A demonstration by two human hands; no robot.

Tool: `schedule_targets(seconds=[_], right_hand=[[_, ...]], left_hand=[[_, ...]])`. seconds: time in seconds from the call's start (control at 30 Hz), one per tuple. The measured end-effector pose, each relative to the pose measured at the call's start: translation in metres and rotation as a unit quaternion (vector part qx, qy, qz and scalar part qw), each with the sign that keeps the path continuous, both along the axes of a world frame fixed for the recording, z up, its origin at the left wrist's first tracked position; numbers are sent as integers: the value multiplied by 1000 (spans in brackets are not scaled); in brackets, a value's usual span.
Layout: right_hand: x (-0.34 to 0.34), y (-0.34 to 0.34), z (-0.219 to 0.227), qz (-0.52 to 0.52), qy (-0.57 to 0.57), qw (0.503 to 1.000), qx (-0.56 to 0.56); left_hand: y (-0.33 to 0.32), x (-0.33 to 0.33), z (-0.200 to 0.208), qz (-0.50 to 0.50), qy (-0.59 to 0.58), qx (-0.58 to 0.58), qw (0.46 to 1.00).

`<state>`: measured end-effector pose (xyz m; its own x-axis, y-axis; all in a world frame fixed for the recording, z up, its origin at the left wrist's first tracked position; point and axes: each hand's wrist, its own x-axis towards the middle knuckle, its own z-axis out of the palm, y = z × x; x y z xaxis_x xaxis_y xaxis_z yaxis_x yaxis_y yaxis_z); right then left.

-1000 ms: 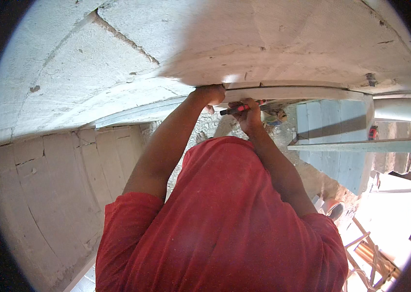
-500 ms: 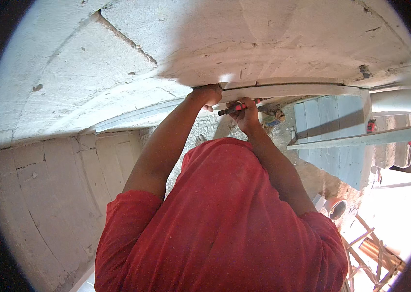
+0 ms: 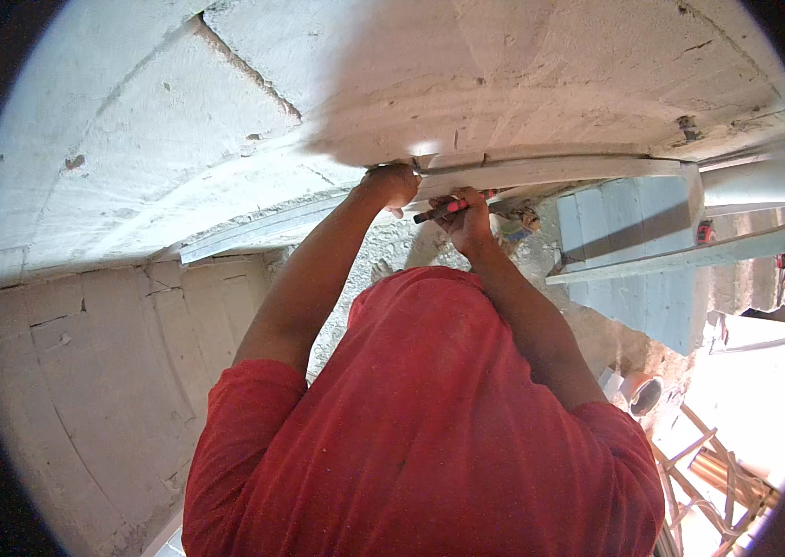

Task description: The person uses tin snips to cut a long white molding strip along a ceiling line, then repositions and cuts again. The person removes the cut pieces and carries them down the stairs.

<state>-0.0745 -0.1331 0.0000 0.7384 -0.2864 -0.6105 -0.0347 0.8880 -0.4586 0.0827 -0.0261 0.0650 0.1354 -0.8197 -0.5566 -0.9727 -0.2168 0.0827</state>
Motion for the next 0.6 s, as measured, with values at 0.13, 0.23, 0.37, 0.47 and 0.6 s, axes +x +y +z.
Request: schedule_targets(seconds=[0.13,0.23,0.37,0.47,0.6], right_hand=[[-4,4,2,-18,-12,1000,6],[-11,8,6,-33,-6,999,-2],[-21,10,10,-19,-33,999,-4],[-28,13,14,-29,-30,999,-4],[-40,21,23,-42,-49,998,-20]], left_hand=[[7,-9,2,42,28,-2,999],[14,-15,-2,112,72,-75,988],[18,-26,7,259,140,-53,954],[21,-37,23,293,166,-66,939],[28,-52,38,319,201,-82,922]])
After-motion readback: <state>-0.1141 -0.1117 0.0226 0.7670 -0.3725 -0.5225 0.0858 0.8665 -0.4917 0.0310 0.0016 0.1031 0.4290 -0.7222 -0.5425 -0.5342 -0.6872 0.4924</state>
